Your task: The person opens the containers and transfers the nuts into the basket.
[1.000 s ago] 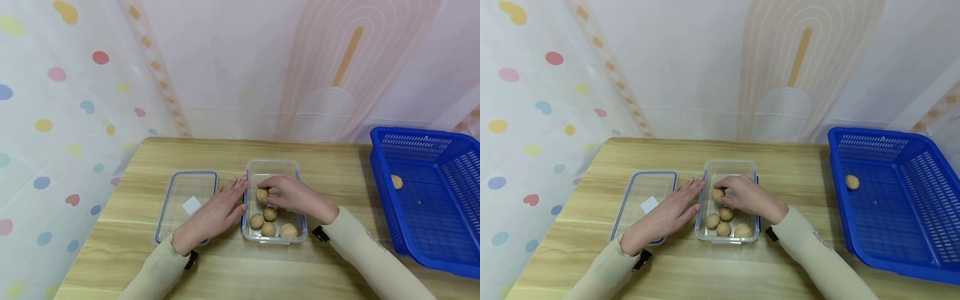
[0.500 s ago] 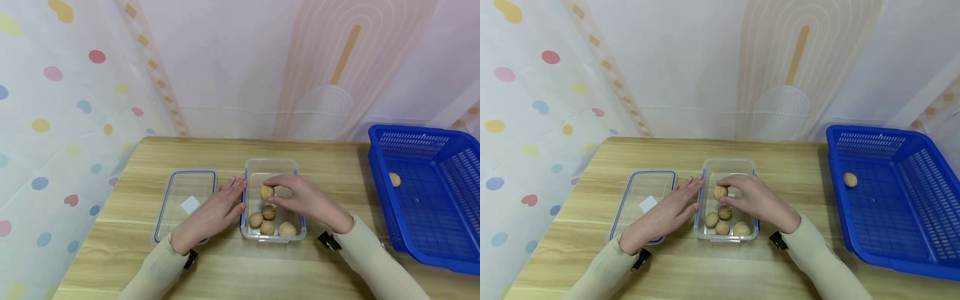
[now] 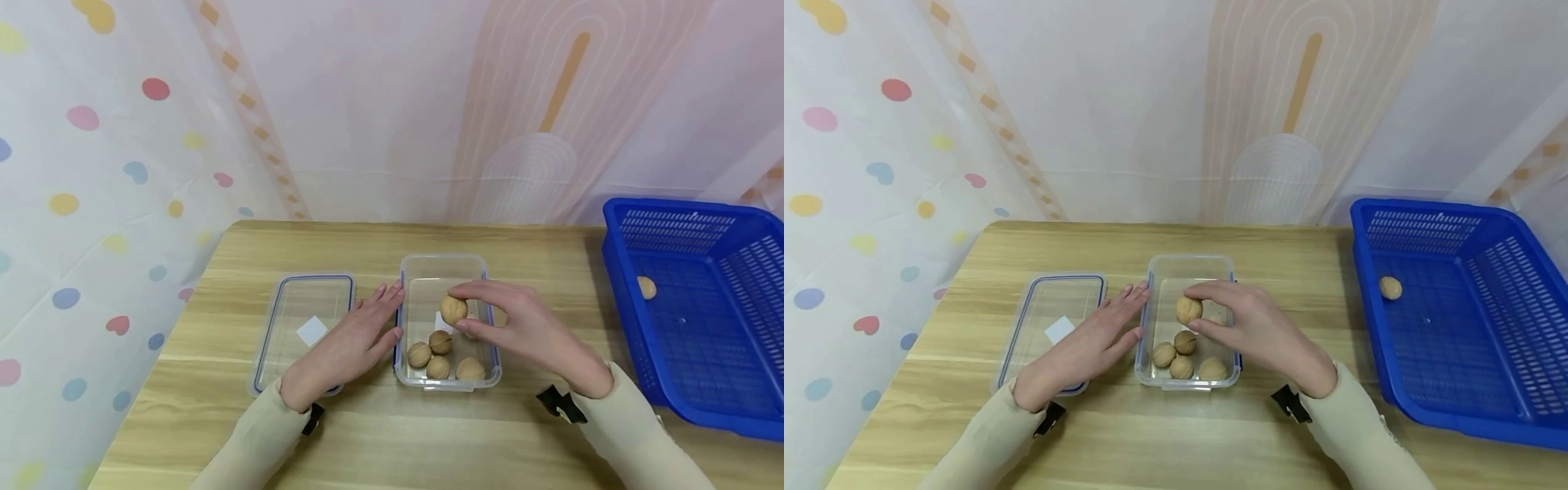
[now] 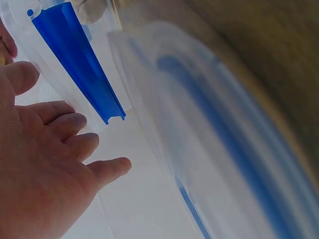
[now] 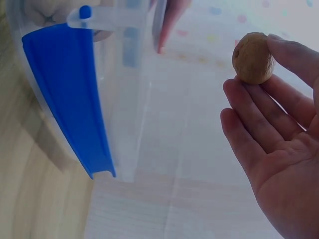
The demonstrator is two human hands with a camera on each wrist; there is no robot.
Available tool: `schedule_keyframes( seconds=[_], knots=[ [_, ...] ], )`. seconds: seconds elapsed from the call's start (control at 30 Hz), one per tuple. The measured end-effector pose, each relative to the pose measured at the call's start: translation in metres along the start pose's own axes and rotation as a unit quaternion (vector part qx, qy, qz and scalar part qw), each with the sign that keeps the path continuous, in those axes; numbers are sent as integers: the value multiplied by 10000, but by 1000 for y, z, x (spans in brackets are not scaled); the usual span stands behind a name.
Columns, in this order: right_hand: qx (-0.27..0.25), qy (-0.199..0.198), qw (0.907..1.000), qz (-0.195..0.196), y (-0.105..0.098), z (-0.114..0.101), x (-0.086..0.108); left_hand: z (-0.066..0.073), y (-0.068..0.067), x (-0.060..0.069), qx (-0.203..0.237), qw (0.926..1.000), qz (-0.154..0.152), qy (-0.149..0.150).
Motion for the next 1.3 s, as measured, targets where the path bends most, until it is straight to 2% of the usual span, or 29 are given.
schedule_keyframes(
  seconds=[0.17, 0.37, 0.73, 1.07, 1.17, 1.3],
  knots=[
    [17, 185, 9998, 102, -14, -2, 11, 1, 1, -2, -31, 10000, -41, 24],
    [308, 230, 9979, 517, -35, -6, 26, 1, 1, -3, -23, 10000, -44, 34],
    [339, 341, 9932, 1062, -72, -14, 52, 0, 2, -1, -9, 10000, -83, -40],
    [198, -37, 9859, 1658, -105, -18, 74, 0, 2, 0, -21, 10000, -66, -58],
    [325, 71, 9841, 1743, -115, -18, 79, 0, 2, 0, -18, 10000, -61, -75],
    [453, 426, 9836, 1690, -126, -16, 86, 0, 2, 0, -8, 10000, -51, -81]
  ],
)
Point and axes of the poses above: each hand's wrist, its own x-axis away from the middle knuckle, its own y-axis out of the palm, z = x × y, the point moved 10 cm from there along -x, towards the middle knuckle, and after that the axes turned 12 degrees about y, right-handed, at the moved point
